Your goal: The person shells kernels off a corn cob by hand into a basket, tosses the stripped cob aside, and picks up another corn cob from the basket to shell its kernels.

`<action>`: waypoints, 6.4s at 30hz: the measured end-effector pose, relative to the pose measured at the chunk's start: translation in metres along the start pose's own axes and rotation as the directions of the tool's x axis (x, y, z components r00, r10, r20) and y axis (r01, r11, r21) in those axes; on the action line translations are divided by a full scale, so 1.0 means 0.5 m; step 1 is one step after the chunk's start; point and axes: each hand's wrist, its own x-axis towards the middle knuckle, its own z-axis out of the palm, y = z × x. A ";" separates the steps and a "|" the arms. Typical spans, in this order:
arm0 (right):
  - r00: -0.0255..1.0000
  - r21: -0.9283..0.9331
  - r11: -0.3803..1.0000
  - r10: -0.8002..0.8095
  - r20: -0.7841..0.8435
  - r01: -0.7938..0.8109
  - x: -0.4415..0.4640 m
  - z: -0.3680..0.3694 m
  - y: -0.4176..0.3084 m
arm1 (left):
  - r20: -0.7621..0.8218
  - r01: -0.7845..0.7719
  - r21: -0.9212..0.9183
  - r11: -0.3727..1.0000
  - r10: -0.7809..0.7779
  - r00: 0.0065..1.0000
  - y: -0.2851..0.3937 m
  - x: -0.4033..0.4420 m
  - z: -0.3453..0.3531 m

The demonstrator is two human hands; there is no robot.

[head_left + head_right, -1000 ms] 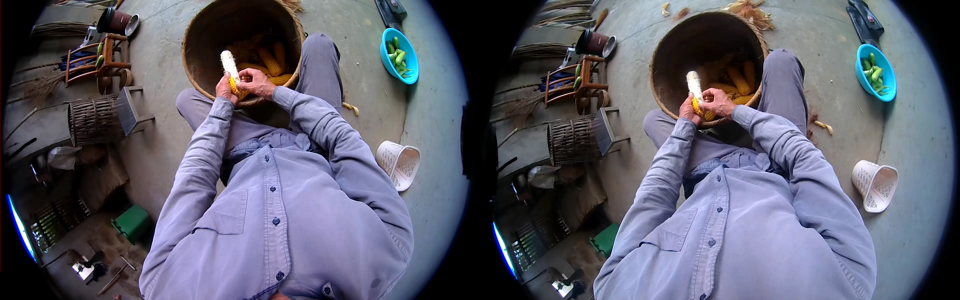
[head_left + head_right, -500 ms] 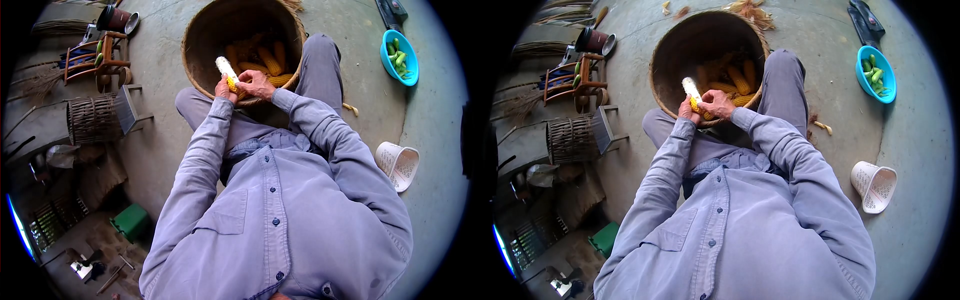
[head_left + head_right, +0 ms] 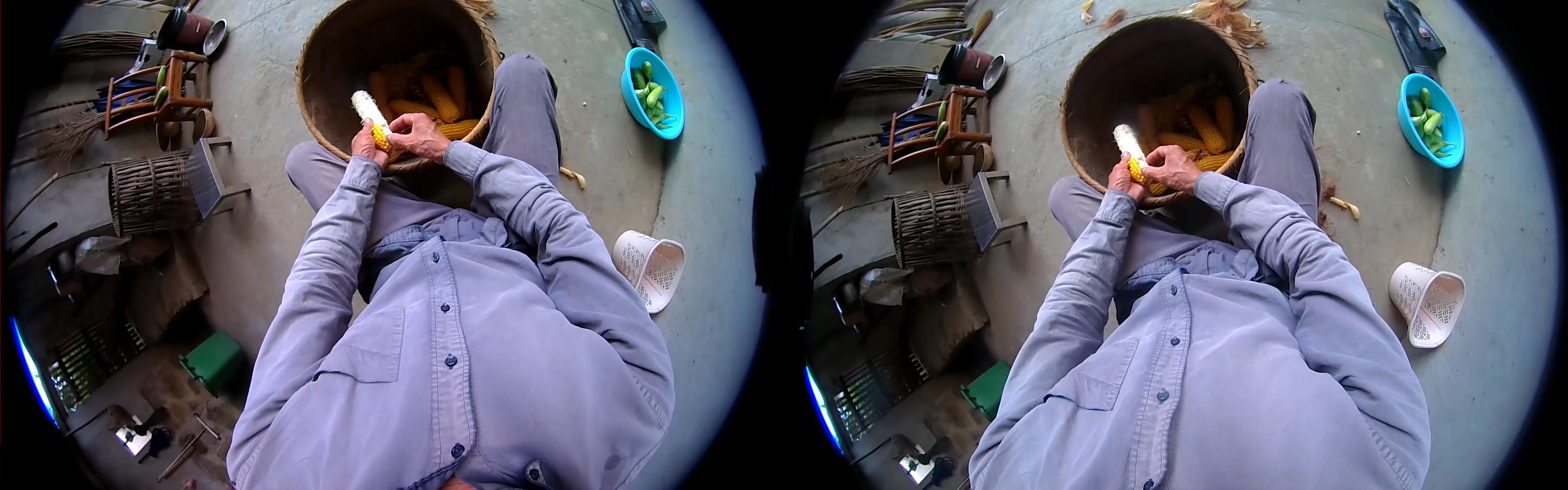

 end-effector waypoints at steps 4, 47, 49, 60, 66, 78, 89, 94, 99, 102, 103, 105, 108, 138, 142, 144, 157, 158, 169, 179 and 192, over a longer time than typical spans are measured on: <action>0.998 0.163 0.987 0.025 -0.059 -0.015 -0.002 0.013 0.000 | -0.043 0.067 -0.092 0.993 -0.071 0.997 0.019 -0.018 0.018; 0.982 -0.315 0.939 -0.172 -0.083 0.138 -0.012 0.021 -0.007 | 0.004 0.045 -0.186 0.982 -0.045 0.999 -0.012 0.058 -0.049; 0.982 -0.320 0.938 -0.171 -0.084 0.135 -0.010 0.022 -0.004 | -0.037 -0.003 -0.151 0.989 -0.002 0.999 -0.012 0.044 -0.038; 0.984 -0.199 0.977 -0.107 -0.146 0.076 -0.001 0.012 0.001 | -0.096 -0.024 -0.112 0.993 0.014 0.995 -0.007 0.022 -0.016; 0.996 -0.185 0.981 -0.073 -0.052 0.062 0.004 0.019 0.019 | -0.062 0.008 -0.098 0.995 -0.014 0.998 -0.008 0.029 -0.022; 0.970 -0.070 0.997 -0.031 -0.241 0.014 0.008 0.016 0.023 | -0.012 0.010 -0.103 0.995 -0.011 1.000 0.003 -0.031 0.034; 0.961 0.224 0.969 0.153 -0.229 -0.101 0.016 -0.002 0.014 | 0.273 -0.015 0.105 0.994 -0.014 0.962 0.003 -0.032 0.036; 0.938 0.274 0.959 0.157 -0.309 -0.071 0.025 0.002 0.020 | 0.277 0.030 0.066 0.997 -0.047 0.960 0.016 -0.061 0.059; 0.946 0.184 0.977 0.155 -0.286 -0.104 0.020 0.001 0.022 | 0.246 -0.016 0.079 0.997 -0.004 0.969 0.011 -0.054 0.060; 0.918 0.322 0.940 0.220 -0.331 -0.109 0.026 -0.002 0.029 | 0.259 -0.017 0.048 0.999 0.004 0.966 0.013 -0.058 0.056; 0.914 0.359 0.926 0.242 -0.325 -0.117 0.023 -0.005 0.017 | 0.260 -0.028 0.063 0.998 0.011 0.966 0.014 -0.058 0.057; 0.938 0.239 0.960 0.211 -0.276 -0.145 0.022 -0.004 0.012 | 0.262 -0.048 0.090 0.995 0.023 0.965 0.011 -0.058 0.058; 0.954 0.150 0.983 0.143 -0.265 -0.106 0.028 0.003 0.023 | 0.226 -0.086 0.097 0.992 0.062 0.972 0.009 -0.058 0.063; 0.912 0.371 0.849 0.410 -0.012 -0.377 0.017 -0.028 0.014 | 0.218 -0.068 0.167 0.984 0.031 0.975 0.017 -0.069 0.071; 0.918 0.456 0.817 0.396 -0.001 -0.352 0.019 -0.024 0.003 | 0.262 -0.066 0.180 0.981 0.016 0.965 0.017 -0.069 0.067; 0.929 0.386 0.862 0.368 -0.033 -0.328 0.016 -0.019 -0.001 | 0.237 -0.097 0.192 0.977 0.049 0.970 0.014 -0.069 0.072; 0.942 0.352 0.896 0.323 -0.093 -0.272 0.025 -0.010 0.006 | 0.267 -0.043 0.163 0.986 -0.002 0.964 0.016 -0.065 0.064; 0.945 0.325 0.908 0.312 -0.100 -0.266 0.019 -0.009 -0.002 | 0.256 -0.054 0.156 0.986 0.012 0.967 0.014 -0.064 0.064; 0.973 0.243 0.954 0.204 -0.110 -0.172 0.025 -0.011 0.032 | 0.231 -0.029 0.107 0.994 0.004 0.973 0.011 -0.058 0.064; 0.979 0.186 0.970 0.178 -0.094 -0.158 0.004 -0.010 -0.012 | 0.230 -0.058 0.116 0.992 0.030 0.973 0.007 -0.040 0.043; 0.979 0.249 0.953 0.192 -0.060 -0.172 0.012 -0.009 0.005 | 0.224 -0.081 0.115 0.990 0.054 0.973 0.005 -0.040 0.047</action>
